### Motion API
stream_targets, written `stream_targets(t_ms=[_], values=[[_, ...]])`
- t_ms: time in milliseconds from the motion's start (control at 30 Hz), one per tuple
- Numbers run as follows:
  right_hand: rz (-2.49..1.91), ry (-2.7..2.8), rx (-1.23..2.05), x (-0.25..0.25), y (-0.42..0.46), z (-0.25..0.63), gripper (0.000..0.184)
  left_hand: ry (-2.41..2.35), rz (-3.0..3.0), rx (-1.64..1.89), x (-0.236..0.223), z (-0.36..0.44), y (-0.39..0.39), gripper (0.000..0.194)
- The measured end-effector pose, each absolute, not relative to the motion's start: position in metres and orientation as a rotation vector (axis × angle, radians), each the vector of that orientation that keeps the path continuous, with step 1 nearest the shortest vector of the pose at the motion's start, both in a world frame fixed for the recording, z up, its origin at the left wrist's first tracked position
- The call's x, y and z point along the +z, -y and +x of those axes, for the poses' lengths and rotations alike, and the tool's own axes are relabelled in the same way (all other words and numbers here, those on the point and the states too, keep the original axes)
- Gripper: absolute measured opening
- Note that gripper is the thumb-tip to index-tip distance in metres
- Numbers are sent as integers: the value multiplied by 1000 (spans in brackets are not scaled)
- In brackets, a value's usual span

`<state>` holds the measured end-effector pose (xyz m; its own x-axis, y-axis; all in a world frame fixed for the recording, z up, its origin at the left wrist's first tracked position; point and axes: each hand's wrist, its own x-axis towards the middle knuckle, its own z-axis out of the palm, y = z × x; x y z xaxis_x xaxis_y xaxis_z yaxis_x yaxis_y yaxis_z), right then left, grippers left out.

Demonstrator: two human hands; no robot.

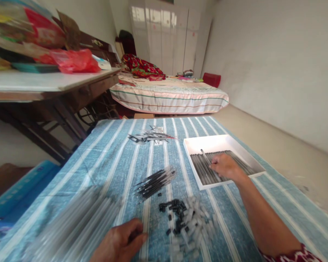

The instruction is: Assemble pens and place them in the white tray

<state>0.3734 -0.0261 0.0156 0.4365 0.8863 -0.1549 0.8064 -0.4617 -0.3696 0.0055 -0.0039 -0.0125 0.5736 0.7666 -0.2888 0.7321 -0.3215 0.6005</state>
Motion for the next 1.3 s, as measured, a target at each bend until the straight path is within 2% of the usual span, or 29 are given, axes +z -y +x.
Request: stream_targets(t_ms=[267, 667, 1067, 1300], values=[[-2414, 1383, 661, 1, 25, 371, 17, -1212, 2089, 20, -8, 8, 4, 24], [-2412, 1403, 674, -3, 28, 379, 27, -1159, 2070, -57, 2, 8, 5, 24], [-2369, 1308, 841, -10, 31, 385, 20, -1164, 2017, -21, 12, 12, 11, 16], [-2378, 1312, 850, -3, 37, 388, 29, -1123, 2031, -25, 10, 10, 12, 15]])
